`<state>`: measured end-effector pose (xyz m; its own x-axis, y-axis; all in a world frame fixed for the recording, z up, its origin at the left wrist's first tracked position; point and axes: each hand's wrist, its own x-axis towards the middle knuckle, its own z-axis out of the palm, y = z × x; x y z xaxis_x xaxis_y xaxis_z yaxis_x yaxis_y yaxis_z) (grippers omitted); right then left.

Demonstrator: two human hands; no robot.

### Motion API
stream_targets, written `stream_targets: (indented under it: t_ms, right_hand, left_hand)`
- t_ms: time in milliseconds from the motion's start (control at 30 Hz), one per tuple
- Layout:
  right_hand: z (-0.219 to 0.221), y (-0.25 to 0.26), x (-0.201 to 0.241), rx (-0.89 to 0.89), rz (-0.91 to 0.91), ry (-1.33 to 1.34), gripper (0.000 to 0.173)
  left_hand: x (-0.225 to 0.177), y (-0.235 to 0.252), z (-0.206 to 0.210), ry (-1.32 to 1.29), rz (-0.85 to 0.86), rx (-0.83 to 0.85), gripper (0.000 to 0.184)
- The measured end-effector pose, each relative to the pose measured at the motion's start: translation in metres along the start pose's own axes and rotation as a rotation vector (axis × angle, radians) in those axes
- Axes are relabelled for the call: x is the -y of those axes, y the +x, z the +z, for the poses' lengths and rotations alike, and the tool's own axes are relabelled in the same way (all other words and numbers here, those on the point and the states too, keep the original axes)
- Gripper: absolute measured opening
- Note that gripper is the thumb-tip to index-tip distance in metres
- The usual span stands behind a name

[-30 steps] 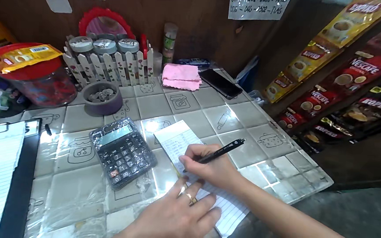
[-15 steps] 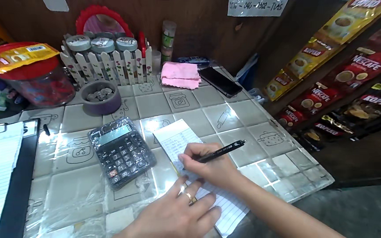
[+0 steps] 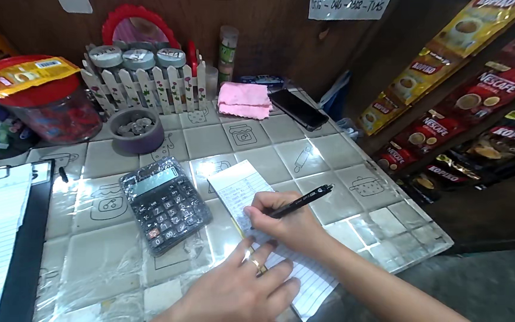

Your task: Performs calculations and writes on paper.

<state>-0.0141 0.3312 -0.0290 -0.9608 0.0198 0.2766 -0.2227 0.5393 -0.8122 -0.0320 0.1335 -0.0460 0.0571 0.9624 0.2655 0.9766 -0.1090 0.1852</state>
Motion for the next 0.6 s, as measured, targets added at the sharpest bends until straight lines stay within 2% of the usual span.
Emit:
stream_targets:
  t_ms: [600]
  right_hand:
    - [-0.0004, -0.0003, -0.001, -0.024, 0.01, 0.03, 0.027]
  left_hand:
    - [-0.0002, 0.001, -0.001, 0.01, 0.003, 0.013, 0.06]
